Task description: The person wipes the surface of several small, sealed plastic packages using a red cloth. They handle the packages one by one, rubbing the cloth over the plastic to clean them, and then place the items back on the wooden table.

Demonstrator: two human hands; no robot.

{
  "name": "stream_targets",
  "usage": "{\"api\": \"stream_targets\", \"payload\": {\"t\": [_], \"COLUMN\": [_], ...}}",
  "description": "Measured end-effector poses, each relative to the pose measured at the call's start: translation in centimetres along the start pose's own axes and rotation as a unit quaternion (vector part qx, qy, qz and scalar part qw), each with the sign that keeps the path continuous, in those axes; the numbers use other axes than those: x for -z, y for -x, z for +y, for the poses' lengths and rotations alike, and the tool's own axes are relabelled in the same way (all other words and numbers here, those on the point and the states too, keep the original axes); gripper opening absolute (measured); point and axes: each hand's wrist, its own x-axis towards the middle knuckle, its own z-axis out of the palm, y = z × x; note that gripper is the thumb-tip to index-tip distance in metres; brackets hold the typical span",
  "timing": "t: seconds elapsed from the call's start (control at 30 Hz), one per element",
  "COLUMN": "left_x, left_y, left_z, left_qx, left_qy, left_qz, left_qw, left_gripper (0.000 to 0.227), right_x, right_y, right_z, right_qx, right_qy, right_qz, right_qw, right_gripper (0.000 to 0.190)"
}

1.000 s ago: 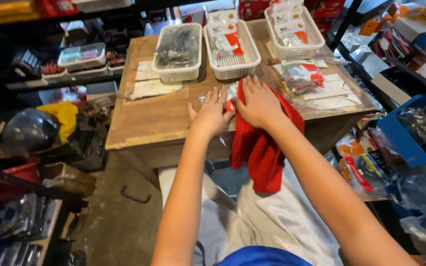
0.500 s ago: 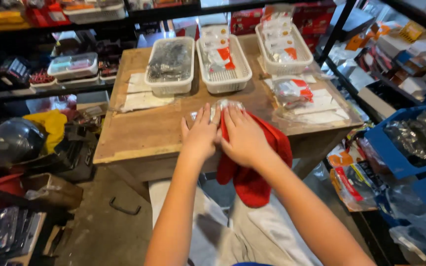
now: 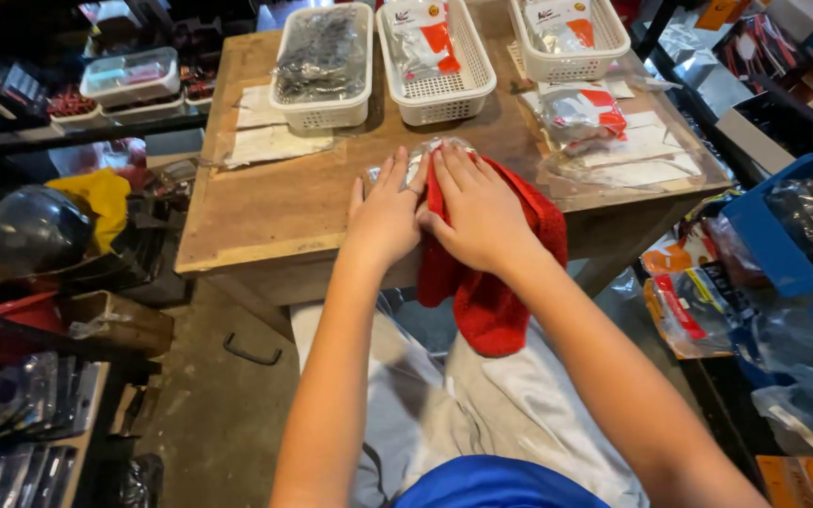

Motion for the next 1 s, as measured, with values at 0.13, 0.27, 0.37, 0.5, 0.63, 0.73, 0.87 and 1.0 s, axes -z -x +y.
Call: {"api": "stream_targets", "payload": {"t": [0.13, 0.27, 0.37, 0.5, 0.63, 0.73, 0.87, 1.0], "left_x": [-0.7, 0.1, 0.5, 1.1, -0.5, -0.3, -0.6, -0.3], "left_y": [-0.1, 0.1, 0.2, 1.1, 0.3, 0.2, 0.1, 0.1], "left_z": [-0.3, 0.6, 0.8, 1.1, 0.0, -0.1, -0.2, -0.1], "left_qx": [0.000, 0.017, 0.025, 0.007, -0.001, 0.007, 0.009, -0.006], "left_qy": [0.007, -0.005, -0.001, 0.002, 0.016, 0.029, 0.017, -0.006], "left_qz": [0.011, 0.020, 0.004, 0.017, 0.031, 0.031, 0.016, 0.016], "left_qw": [1.000, 1.000, 1.000, 1.000, 0.999, 0.999, 1.000, 1.000], "left_gripper": [0.075, 0.053, 0.053, 0.065, 0.072, 0.073, 0.071, 0.081], "right_x": [-0.8, -4.1, -3.9, -2.2, 1.0, 1.5, 0.9, 0.3], "right_y": [-1.8, -5.3, -5.9, -3.0, 1.2, 2.9, 2.6, -0.5], "right_z": [0.3, 3.4, 3.5, 2.3, 0.4, -0.1, 0.0, -0.1], "right_qx": [-0.032, -0.077, -0.077, -0.024, 0.009, 0.026, 0.003, -0.017], "right_qy": [-0.011, -0.058, -0.074, -0.051, -0.041, -0.008, -0.003, -0.003], "right_qz": [-0.036, -0.093, -0.086, -0.011, -0.003, -0.008, -0.022, -0.006], "right_qw": [0.999, 0.991, 0.991, 0.998, 0.999, 1.000, 1.000, 1.000], "right_gripper": [0.081, 0.082, 0.080, 0.073, 0.078, 0.085, 0.083, 0.075]}}
